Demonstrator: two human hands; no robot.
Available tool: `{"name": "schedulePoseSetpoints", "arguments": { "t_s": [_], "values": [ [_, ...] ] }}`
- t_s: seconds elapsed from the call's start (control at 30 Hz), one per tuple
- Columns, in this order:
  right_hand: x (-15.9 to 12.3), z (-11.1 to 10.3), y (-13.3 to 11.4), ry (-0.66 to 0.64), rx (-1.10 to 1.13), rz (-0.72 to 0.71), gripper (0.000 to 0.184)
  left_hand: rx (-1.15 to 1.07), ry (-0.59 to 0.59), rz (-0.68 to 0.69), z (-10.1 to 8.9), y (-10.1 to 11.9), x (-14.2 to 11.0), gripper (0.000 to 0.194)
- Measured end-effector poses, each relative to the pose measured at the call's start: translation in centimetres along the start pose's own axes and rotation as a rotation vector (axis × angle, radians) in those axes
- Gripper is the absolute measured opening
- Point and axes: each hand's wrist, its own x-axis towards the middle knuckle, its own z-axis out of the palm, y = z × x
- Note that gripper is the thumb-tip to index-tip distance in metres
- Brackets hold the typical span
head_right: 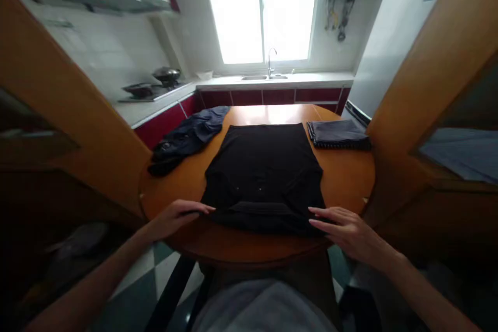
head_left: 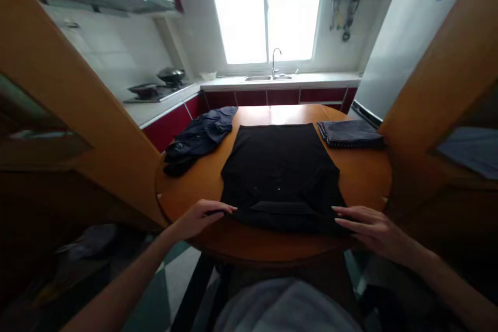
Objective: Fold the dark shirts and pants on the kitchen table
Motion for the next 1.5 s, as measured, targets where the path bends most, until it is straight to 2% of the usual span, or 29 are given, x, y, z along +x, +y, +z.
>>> {"name": "schedulePoseSetpoints", "arguments": {
  "t_s": [0.13,0.27,0.5,0.67,0.83,0.97,1.1,1.23,1.37,1.5],
  "values": [
    [0.0,0.3,-0.1,-0.023,-0.011,-0.050,0.045,-0.020,0.025,-0.014,0.1,0.1,0.1,0.025],
    [0.1,0.4,0.2,-0.021,0.029,-0.024,0.039,-0.060,0.047,-0.018,0.2,0.3,0.2,0.025],
    [0.5,0.3,0.4,0.080,0.265,0.123,0.033,-0.056,0.133,-0.049,0.1,0.9,0.4,0.023],
    [3.2,-0.8,1.4,0.180,0.461,0.234,0.022,-0.015,0.212,-0.091,-1.0,1.9,1.6,0.026],
    [7.7,-2.0,5.0,0.248,0.608,0.370,0.020,0.029,0.382,-0.150,-3.2,1.6,4.5,0.033],
    [11.3,-1.9,9.3,0.273,0.666,0.572,0.023,-0.018,0.431,-0.201,-5.6,-0.4,8.2,0.040],
    [14.4,-0.2,13.6,0.260,0.818,0.823,0.025,-0.212,0.356,-0.298,-7.2,-3.7,12.6,0.048],
    [16.4,2.1,16.9,0.217,0.946,1.004,0.023,-0.349,0.302,-0.426,-7.8,-7.6,16.5,0.052],
    [17.5,3.4,19.1,0.140,0.852,1.121,0.021,-0.268,0.336,-0.535,-7.8,-10.4,19.0,0.053],
    [18.3,3.7,20.3,0.061,0.758,1.177,0.021,-0.189,0.410,-0.494,-7.9,-11.7,20.4,0.048]
  ]
}}
